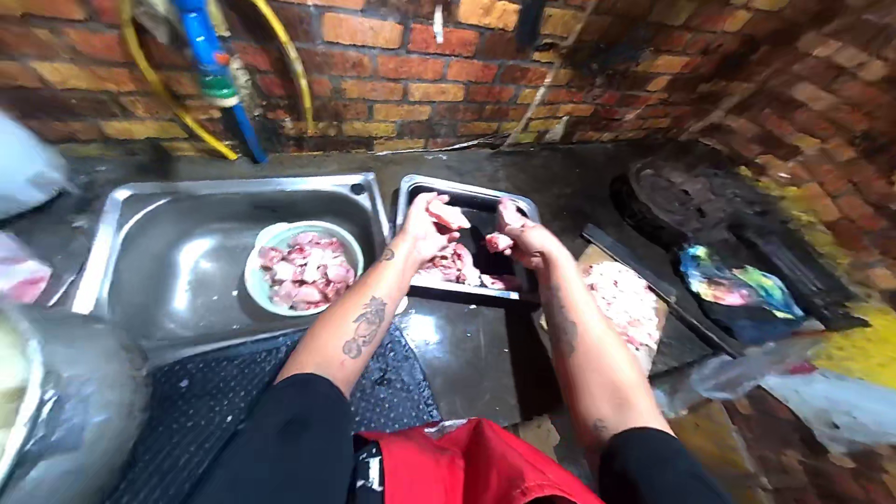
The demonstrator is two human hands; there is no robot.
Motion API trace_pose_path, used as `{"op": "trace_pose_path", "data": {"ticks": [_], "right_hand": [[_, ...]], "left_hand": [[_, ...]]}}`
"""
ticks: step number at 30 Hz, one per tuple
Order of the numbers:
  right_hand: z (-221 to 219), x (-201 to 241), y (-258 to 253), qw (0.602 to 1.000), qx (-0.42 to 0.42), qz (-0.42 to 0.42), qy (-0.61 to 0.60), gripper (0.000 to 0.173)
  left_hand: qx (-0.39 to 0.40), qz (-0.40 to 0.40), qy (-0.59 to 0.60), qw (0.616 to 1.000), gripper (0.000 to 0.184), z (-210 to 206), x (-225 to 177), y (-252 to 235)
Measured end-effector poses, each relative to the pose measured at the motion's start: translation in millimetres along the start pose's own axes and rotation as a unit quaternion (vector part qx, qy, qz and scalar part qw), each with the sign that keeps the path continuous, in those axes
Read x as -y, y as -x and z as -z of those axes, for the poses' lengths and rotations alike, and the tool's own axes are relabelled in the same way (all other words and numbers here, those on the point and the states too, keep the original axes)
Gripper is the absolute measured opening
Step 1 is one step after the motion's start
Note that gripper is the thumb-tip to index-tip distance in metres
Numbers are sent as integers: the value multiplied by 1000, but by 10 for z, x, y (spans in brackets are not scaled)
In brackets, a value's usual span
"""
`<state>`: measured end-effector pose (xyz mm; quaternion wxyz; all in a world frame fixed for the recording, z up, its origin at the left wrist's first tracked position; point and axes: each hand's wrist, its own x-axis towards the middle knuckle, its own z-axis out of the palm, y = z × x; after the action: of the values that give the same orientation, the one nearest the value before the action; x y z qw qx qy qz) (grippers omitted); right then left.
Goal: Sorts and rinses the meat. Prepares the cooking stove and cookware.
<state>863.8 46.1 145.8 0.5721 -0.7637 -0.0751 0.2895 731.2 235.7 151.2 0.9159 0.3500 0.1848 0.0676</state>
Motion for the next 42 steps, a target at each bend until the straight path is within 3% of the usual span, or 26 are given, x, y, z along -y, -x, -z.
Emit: {"op": "trace_pose_path", "data": {"ticks": [5,8,10,13,15,18,20,23,26,28,30,32,34,37,39,42], "right_hand": [[-980,475,565,991,83,93,55,43],[-1682,461,782,969,149,139,137,38],[-2094,417,833,959,192,151,141,40],[-2411,380,872,945,215,163,184,49],[-2333,368,869,926,180,200,265,52],[-1830,381,748,887,79,221,397,53],[-1406,310,573,858,40,168,484,56],[-855,17,235,829,44,71,552,56],[-490,-172,96,863,-10,25,505,40],[-319,-207,66,919,-85,5,384,38],[-187,-216,41,973,-108,-17,202,42],[-129,-168,80,991,-102,-21,80,43],[-152,-92,163,992,-73,-2,101,46],[-371,-33,273,981,-10,34,189,36],[-525,-75,241,967,29,59,246,34],[-699,-221,85,920,78,99,370,42]], "left_hand": [[-33,-65,33,997,34,141,26,483],[-115,-142,12,983,26,306,-88,744],[-222,-198,-28,954,25,566,-193,869],[-314,-251,-169,900,41,1076,-353,982],[-361,-196,-336,848,46,1444,-462,1041],[-297,-50,-579,757,58,1930,-502,1113],[-241,22,-655,716,73,2026,-492,1131],[-248,21,-705,664,72,1805,-527,1081],[-235,-110,-695,671,51,1278,-521,962],[-151,-182,-680,694,42,916,-483,808],[-31,-213,-688,693,36,619,-385,591],[90,-205,-727,649,35,398,-236,324],[175,-162,-779,579,41,234,-84,41],[206,-85,-837,500,45,108,48,-301],[175,-65,-827,530,38,118,37,-476],[76,-51,-726,681,38,207,-46,-605]]}}
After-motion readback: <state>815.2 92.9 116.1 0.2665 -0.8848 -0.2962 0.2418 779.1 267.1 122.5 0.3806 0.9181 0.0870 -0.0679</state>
